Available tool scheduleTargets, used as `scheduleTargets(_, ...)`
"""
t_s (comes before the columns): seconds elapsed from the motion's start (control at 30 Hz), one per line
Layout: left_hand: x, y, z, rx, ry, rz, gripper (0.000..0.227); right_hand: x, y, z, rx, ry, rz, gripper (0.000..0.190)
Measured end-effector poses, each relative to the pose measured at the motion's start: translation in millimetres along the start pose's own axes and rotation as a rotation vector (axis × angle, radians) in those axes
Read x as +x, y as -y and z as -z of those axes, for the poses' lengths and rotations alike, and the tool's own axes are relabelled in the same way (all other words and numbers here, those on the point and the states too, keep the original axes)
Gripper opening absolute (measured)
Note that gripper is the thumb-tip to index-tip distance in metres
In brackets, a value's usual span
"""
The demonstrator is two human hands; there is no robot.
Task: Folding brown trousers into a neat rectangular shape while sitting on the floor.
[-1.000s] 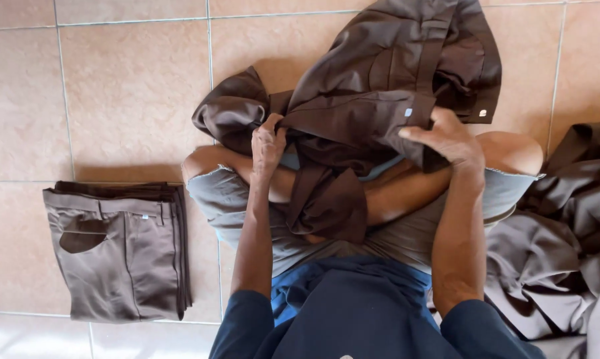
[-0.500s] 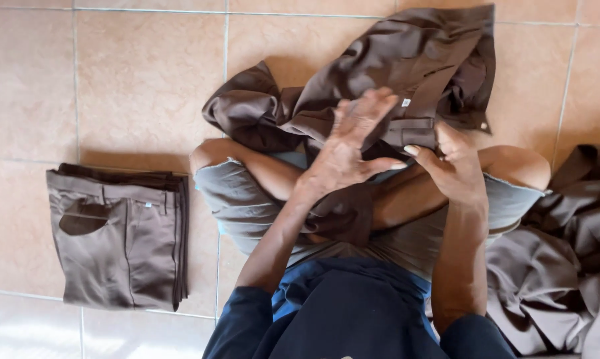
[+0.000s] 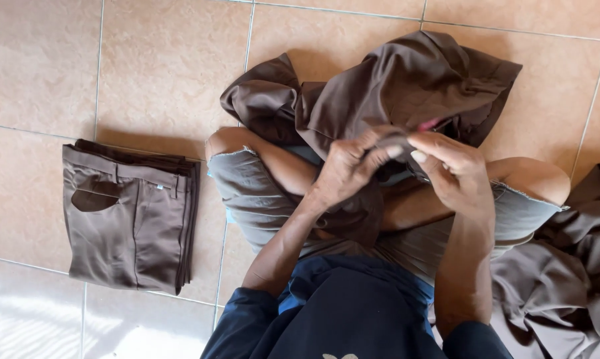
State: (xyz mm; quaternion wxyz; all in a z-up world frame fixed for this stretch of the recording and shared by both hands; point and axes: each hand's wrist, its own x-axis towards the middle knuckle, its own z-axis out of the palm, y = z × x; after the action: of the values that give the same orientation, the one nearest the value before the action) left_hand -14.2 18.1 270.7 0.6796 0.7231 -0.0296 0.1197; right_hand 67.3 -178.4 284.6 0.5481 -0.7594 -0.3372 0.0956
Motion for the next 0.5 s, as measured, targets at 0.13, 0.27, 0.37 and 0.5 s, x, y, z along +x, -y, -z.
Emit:
scheduleTargets(0.13, 4, 67, 23, -0.107, -0.423, 0.073, 0.016, 23, -27, 13, -0.016, 0.069, -0.154, 0.029)
scheduleTargets(0.27, -4, 149, 61, -0.116, -0.878, 0.342, 0.014, 9, -91, 33, -0.642, 0.306, -0.457, 0.052)
scheduleTargets(0.37, -18, 173, 84, -0.072, -0.980, 0.315, 0.021, -29, -165, 44, -0.777, 0.499, -0.537, 0.076)
scheduleTargets(0.5, 9, 138, 101, -0.044, -0.976, 0.209, 0.027, -23, -181, 40, -0.789, 0.589, -0.646, 0.098)
